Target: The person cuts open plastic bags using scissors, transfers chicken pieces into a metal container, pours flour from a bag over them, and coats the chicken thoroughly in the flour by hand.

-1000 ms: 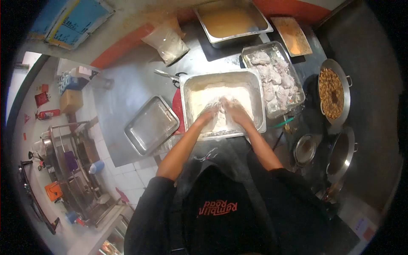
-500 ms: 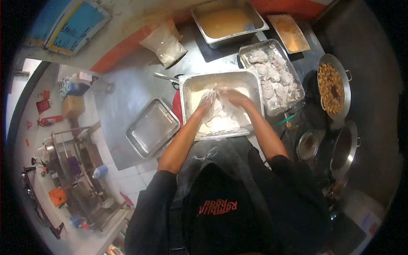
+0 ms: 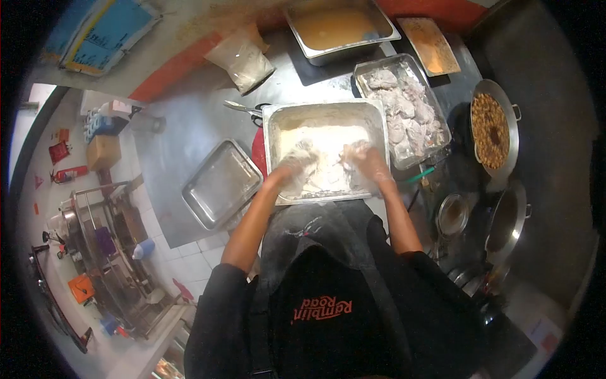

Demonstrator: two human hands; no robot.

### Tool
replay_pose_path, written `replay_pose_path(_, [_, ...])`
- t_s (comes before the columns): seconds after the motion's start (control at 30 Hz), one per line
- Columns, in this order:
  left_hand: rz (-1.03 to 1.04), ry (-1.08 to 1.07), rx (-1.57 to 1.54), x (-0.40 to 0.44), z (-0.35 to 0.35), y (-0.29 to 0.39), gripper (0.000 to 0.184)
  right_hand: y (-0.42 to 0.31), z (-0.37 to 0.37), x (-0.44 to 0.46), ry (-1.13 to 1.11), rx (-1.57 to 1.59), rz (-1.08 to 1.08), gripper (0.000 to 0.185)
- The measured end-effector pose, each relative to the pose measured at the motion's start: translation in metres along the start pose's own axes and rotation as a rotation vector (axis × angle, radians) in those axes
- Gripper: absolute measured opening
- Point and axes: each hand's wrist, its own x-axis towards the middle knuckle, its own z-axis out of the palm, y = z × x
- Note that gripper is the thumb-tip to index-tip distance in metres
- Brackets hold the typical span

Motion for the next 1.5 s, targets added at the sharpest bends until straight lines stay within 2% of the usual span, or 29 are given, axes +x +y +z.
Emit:
replay_pose_path(0.07, [-0.081, 0.088, -0.283, 0.011, -0.007, -0.008, 0.044, -0.001, -0.005, -0.005, 0.085, 0.197, 0.113, 0.054])
replay_pose_path(0.13, [0.072, -0.203, -0.582, 0.016, -0.017, -0.014, 0.04, -0.008, -0.011, -0.008, 0.13, 0.292, 0.158, 0.053])
replay_pose_path(0.2, [0.026, -0.143, -0.518, 0.027, -0.019, -0.016, 0.035, -0.017, -0.015, -0.011, -0.018, 0.685, 0.037, 0.056])
replay_pose_path(0.23, [-0.031, -0.086, -0.456, 0.033, -0.019, -0.021, 0.031, -0.018, -0.013, -0.007, -0.018, 0.683, 0.034, 0.056])
replay_pose_path(0.27, [-0.028, -0.087, -0.456, 0.044, -0.021, -0.034, 0.031, -0.019, -0.01, 0.001, -0.005, 0.462, -0.083, 0.055])
replay_pose_path(0.3, [-0.006, -0.137, -0.615, 0.055, -0.021, -0.05, 0.03, -0.019, -0.004, 0.006, 0.007, 0.239, -0.196, 0.055])
replay_pose_path(0.33, [0.018, -0.188, -0.775, 0.063, -0.021, -0.058, 0.03, -0.01, 0.012, 0.013, 0.01, 0.236, -0.196, 0.055])
replay_pose_path(0.37, [0.019, -0.194, -0.775, 0.06, -0.017, -0.054, 0.03, -0.011, 0.027, 0.016, 0.118, 0.081, -0.329, 0.053])
replay_pose_path(0.47, [-0.004, -0.165, -0.747, 0.051, -0.008, -0.046, 0.032, -0.03, 0.015, 0.001, 0.167, 0.162, -0.348, 0.061])
replay_pose_path(0.5, [0.06, -0.051, -0.479, 0.046, -0.008, -0.05, 0.038, -0.046, 0.003, -0.004, 0.132, 0.081, -0.196, 0.063])
replay_pose_path(0.53, [0.072, -0.087, -0.396, 0.04, -0.012, -0.051, 0.045, -0.053, -0.003, -0.006, 0.096, -0.002, -0.047, 0.065])
replay_pose_path(0.6, [0.091, -0.12, -0.319, 0.045, -0.026, -0.071, 0.052, -0.039, 0.0, -0.004, 0.199, -0.038, -0.038, 0.061])
replay_pose_path(0.67, [0.258, 0.048, -0.213, 0.077, -0.045, -0.107, 0.051, -0.01, 0.012, 0.005, 0.312, -0.069, -0.03, 0.056])
replay_pose_path(0.73, [0.345, 0.085, -0.155, 0.075, -0.051, -0.103, 0.051, 0.03, 0.025, 0.022, 0.492, -0.012, -0.271, 0.046])
replay_pose_path(0.83, [0.392, 0.075, -0.069, 0.06, -0.046, -0.092, 0.051, -0.038, -0.027, -0.014, 0.411, -0.254, -0.027, 0.035])
replay_pose_path(0.87, [0.416, 0.102, -0.015, 0.059, -0.045, -0.088, 0.051, -0.032, -0.032, -0.012, 0.414, -0.257, -0.027, 0.035])
replay_pose_path(0.93, [0.493, 0.195, 0.142, 0.07, -0.046, -0.094, 0.049, 0.0, -0.041, -0.004, 0.43, 0.21, -0.347, 0.016])
replay_pose_path(1.0, [0.418, 0.192, 0.095, 0.047, -0.035, -0.072, 0.047, -0.011, -0.069, -0.006, 0.52, 0.231, -0.417, 0.006])
replay_pose_path(1.03, [0.391, 0.192, 0.078, 0.045, -0.035, -0.072, 0.046, -0.061, -0.105, -0.04, 0.356, 0.543, -0.217, 0.008])
replay_pose_path(1.1, [0.398, 0.235, 0.365, 0.067, -0.043, -0.089, 0.043, -0.067, -0.142, -0.049, 0.371, 0.542, -0.037, 0.019])
replay_pose_path(1.13, [0.403, 0.247, 0.459, 0.068, -0.039, -0.083, 0.043, -0.061, -0.157, -0.046, 0.378, 0.535, -0.036, 0.019])
replay_pose_path(1.2, [0.153, 0.34, 0.429, 0.019, -0.008, -0.026, 0.044, -0.051, -0.187, -0.032, 0.445, 0.669, -0.094, 0.023])
replay_pose_path(1.23, [0.267, 0.259, 0.175, 0.023, -0.012, -0.044, 0.043, -0.045, -0.197, -0.024, 0.444, 0.665, -0.095, 0.023])
replay_pose_path(1.3, [0.373, 0.223, 0.26, 0.033, -0.027, -0.071, 0.042, -0.025, -0.207, -0.002, 0.495, 0.61, -0.283, 0.024])
replay_pose_path(1.33, [0.423, 0.206, 0.304, 0.031, -0.025, -0.07, 0.041, -0.006, -0.21, 0.02, 0.487, 0.609, -0.281, 0.024])
replay_pose_path(1.37, [0.475, 0.191, 0.346, 0.028, -0.024, -0.068, 0.04, 0.018, -0.21, 0.048, 0.475, 0.242, -0.265, 0.024])
replay_pose_path(1.4, [0.322, 0.213, 0.495, 0.02, -0.013, -0.046, 0.039, 0.031, -0.203, 0.065, 0.451, -0.122, -0.247, 0.024])
replay_pose_path(1.47, [0.164, 0.248, 0.631, 0.018, -0.016, -0.042, 0.037, 0.032, -0.181, 0.066, 0.411, -0.255, -0.175, 0.028])
replay_pose_path(1.5, [0.295, 0.163, 0.873, 0.026, -0.026, -0.058, 0.039, 0.032, -0.169, 0.062, 0.381, -0.389, -0.095, 0.032])
